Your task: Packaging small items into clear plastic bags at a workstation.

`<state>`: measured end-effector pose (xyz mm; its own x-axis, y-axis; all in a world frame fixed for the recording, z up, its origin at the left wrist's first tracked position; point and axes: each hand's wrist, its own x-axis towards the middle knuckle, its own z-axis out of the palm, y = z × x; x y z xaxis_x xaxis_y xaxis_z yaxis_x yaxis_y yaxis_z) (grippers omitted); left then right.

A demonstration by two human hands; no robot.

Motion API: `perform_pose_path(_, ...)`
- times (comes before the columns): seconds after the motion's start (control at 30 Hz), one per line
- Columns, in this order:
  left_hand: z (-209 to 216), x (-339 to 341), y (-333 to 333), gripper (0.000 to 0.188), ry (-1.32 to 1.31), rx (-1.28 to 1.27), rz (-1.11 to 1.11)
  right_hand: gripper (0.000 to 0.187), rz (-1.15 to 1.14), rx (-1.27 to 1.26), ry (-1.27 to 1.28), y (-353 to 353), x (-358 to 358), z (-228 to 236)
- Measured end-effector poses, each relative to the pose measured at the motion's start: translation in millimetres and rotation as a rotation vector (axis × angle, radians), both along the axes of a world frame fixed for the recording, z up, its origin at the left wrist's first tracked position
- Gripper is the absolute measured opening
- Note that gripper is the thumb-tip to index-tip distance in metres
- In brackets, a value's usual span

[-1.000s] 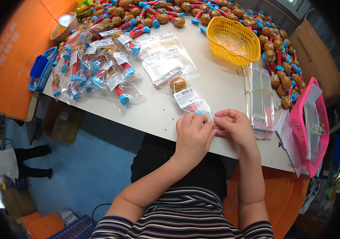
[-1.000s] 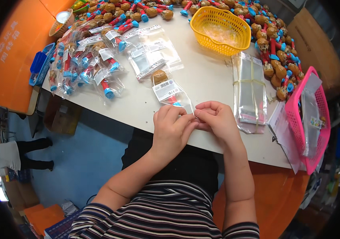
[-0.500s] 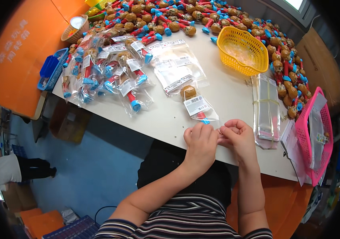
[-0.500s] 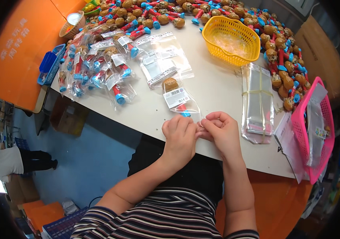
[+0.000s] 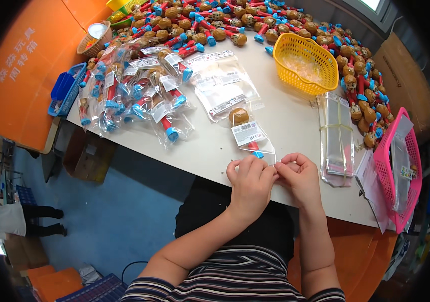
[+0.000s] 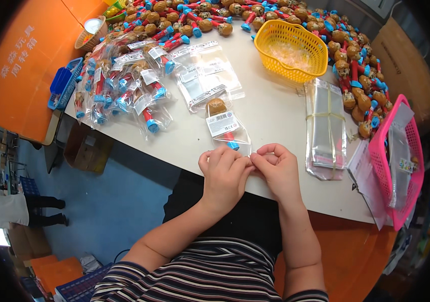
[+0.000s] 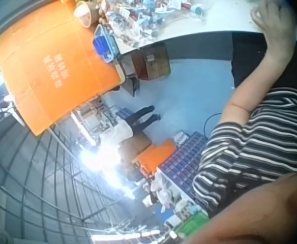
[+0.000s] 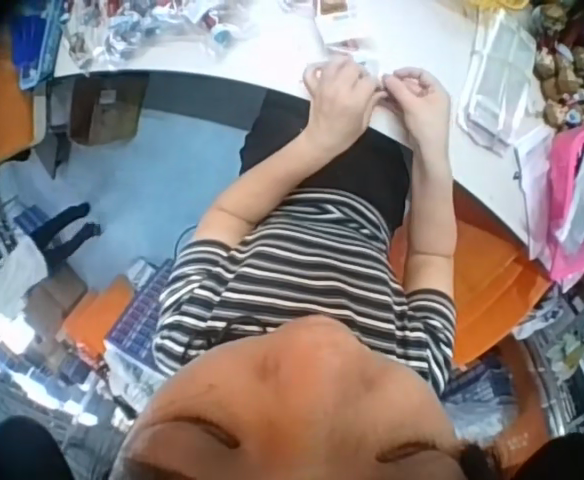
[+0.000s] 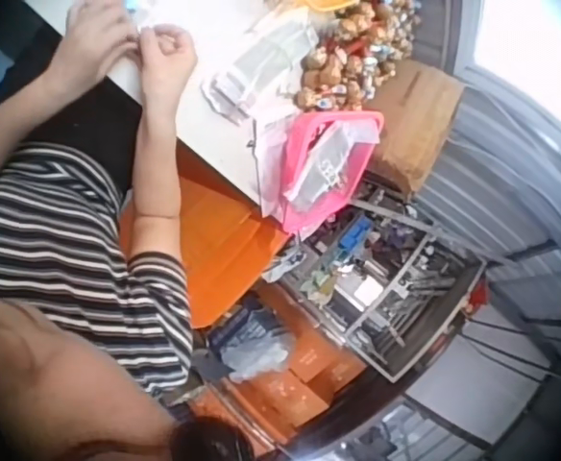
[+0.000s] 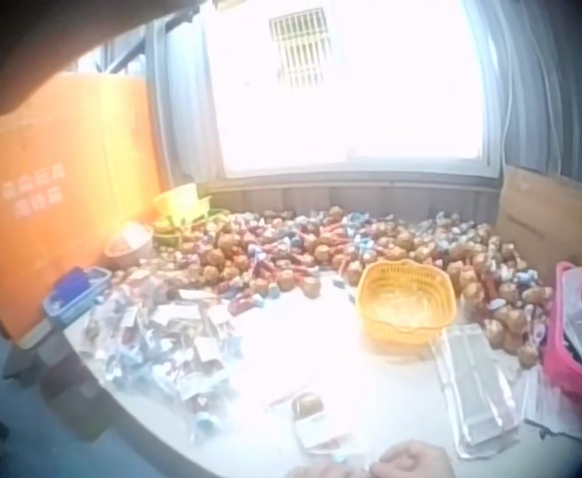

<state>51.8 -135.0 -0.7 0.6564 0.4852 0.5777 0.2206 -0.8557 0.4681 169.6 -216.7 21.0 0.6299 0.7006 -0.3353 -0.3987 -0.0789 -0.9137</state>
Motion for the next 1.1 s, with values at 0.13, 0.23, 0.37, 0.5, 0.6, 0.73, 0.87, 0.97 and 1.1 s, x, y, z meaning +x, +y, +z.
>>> perform_pose_path(0.13,-2.8,2.0,-0.1,0.015,-0.011,0.004,-0.019,0.010,-0.008,0.075,-0.015,-2.0,0.6,-6.8)
perform_pose_path(0.23,-1.0,-0.2,3.7,0.014,-0.022,-0.061,-0.051,0.010,-0.034,0.046,0.029,0.1,-0.8,-3.2)
perform_pose_path(0.37,1.0,-9.7,13.3,0.015,-0.048,-0.249,-0.139,0.013,-0.074,0.042,0.049,2.6,-2.9,-2.0)
perform_pose_path(0.5,6.0,-22.6,25.5,0.014,-0.075,-0.392,-0.185,0.015,-0.095,0.063,0.050,3.0,2.3,-5.4)
perform_pose_path(0.6,15.5,-34.8,38.9,0.010,-0.157,-0.580,-0.180,0.015,-0.075,0.043,0.050,3.7,2.9,-5.2)
perform_pose_path(0.73,16.5,-63.5,78.8,0.009,-0.476,-1.234,-0.281,0.015,-0.090,0.022,0.053,4.8,3.6,-2.4)
perform_pose_path(0.87,28.5,-80.5,116.2,0.021,-0.684,-1.429,-0.345,0.016,-0.044,0.031,0.049,5.8,6.3,-4.3)
perform_pose_path(0.97,45.1,-70.1,135.2,0.023,-0.731,-1.377,-0.419,0.014,-0.040,0.036,0.049,3.4,5.9,-4.7)
perform_pose_path(1.1,102.2,9.6,133.6,0.027,-0.517,-1.220,-0.454,0.014,-0.026,0.101,0.021,-1.8,7.9,-15.9)
